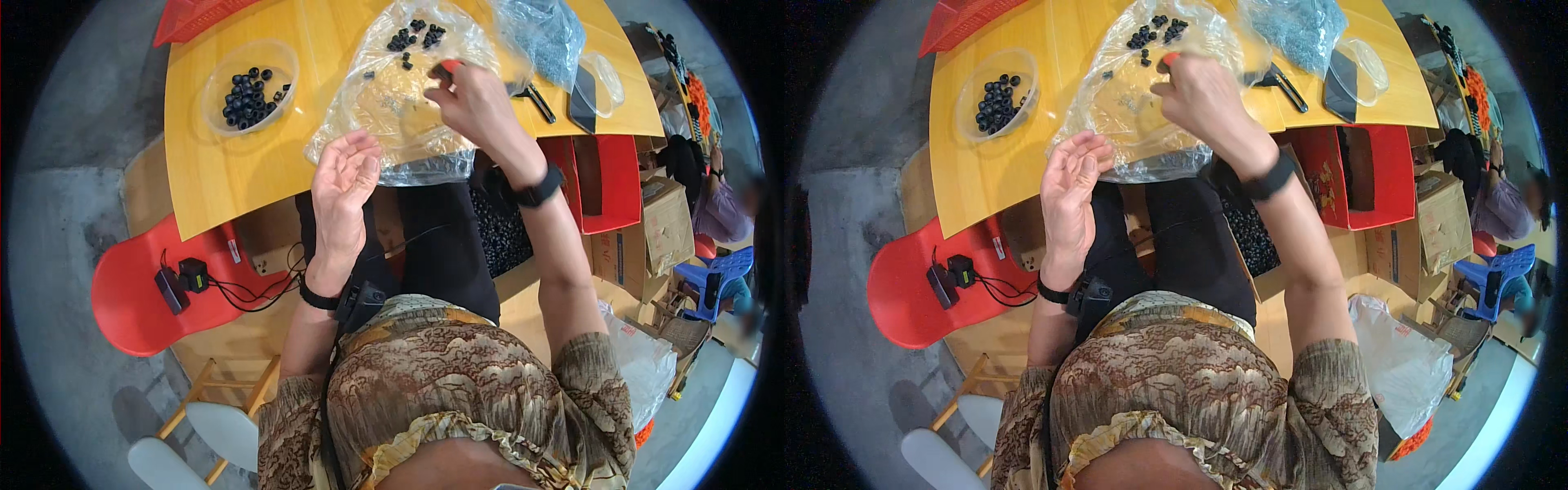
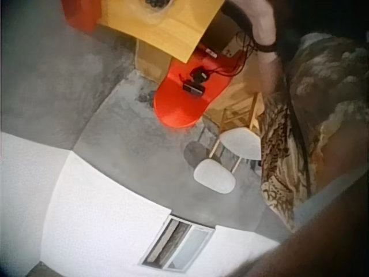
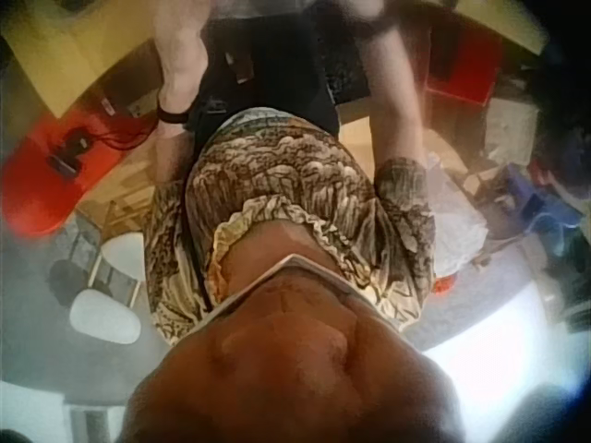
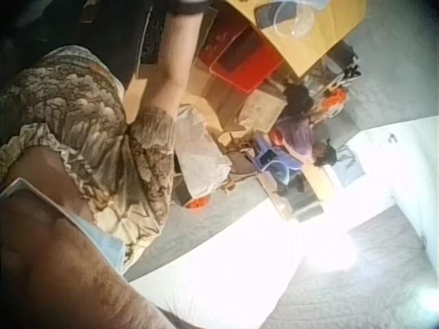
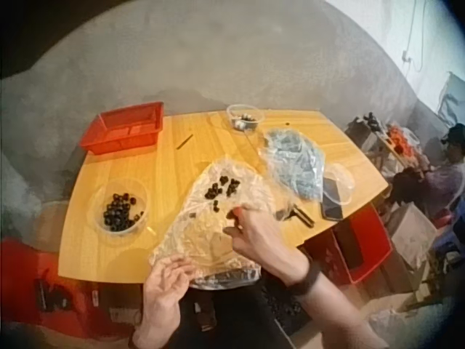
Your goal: The person assembles small plastic components by hand, putting plastic caps onto small round connectors.
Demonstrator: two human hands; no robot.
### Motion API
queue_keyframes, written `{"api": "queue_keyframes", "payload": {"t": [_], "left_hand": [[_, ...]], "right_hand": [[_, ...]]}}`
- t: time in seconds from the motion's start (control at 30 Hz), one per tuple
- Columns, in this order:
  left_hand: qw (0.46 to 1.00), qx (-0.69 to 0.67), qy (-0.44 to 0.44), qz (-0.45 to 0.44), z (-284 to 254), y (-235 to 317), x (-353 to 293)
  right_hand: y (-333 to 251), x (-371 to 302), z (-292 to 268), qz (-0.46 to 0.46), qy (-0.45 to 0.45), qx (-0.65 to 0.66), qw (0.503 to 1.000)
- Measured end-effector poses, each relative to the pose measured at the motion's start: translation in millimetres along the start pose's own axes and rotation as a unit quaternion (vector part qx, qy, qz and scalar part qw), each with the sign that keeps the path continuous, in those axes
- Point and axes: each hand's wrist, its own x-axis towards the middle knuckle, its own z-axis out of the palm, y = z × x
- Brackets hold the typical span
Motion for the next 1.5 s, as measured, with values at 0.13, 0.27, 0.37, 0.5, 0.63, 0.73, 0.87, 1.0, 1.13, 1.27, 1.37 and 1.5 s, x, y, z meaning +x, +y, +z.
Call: {"api": "queue_keyframes", "payload": {"t": [0.13,0.27,0.37,0.5,0.63,0.73,0.87,1.0,1.13,1.27,1.37,1.5], "left_hand": [[0.999,0.034,-0.002,0.007,-1.8,10.7,-0.4],[0.997,0.07,-0.008,0.021,-8.2,17.5,1.0],[0.992,0.119,-0.009,0.033,-11.8,21.4,2.5],[0.965,0.238,0.008,0.109,-18.8,29.6,10.9],[0.92,0.345,0.046,0.18,-32.6,57.8,32.8],[0.865,0.436,0.05,0.245,-38.7,76.0,47.9],[0.784,0.559,0.025,0.269,-33.6,90.9,67.0],[0.655,0.688,0.023,0.312,-62.5,96.1,112.7],[0.58,0.79,-0.004,0.2,-96.8,99.9,142.0],[0.634,0.757,-0.027,0.158,-101.5,98.2,147.1],[0.63,0.765,-0.04,0.13,-99.2,102.3,148.3],[0.627,0.764,-0.042,0.147,-107.2,95.6,152.3]], "right_hand": [[20.6,36.4,29.2,-0.024,0.005,-0.04,0.999],[24.8,47.8,47.0,-0.021,0.002,-0.083,0.996],[17.8,49.0,48.4,-0.021,0.017,-0.095,0.995],[15.1,43.3,35.3,0.041,0.008,-0.053,0.998],[1.7,28.2,5.2,0.099,0.006,0.06,0.993],[-6.6,6.2,-11.1,0.11,-0.001,0.12,0.987],[-23.1,-30.5,-27.5,0.16,-0.023,0.234,0.959],[-42.0,-67.1,-28.1,0.183,-0.026,0.301,0.936],[-54.7,-88.9,-28.8,0.155,-0.059,0.258,0.952],[-55.4,-98.7,-25.4,0.139,-0.064,0.268,0.951],[-56.0,-92.6,-24.2,0.133,-0.068,0.276,0.949],[-60.4,-85.8,-26.4,0.118,-0.053,0.267,0.955]]}}
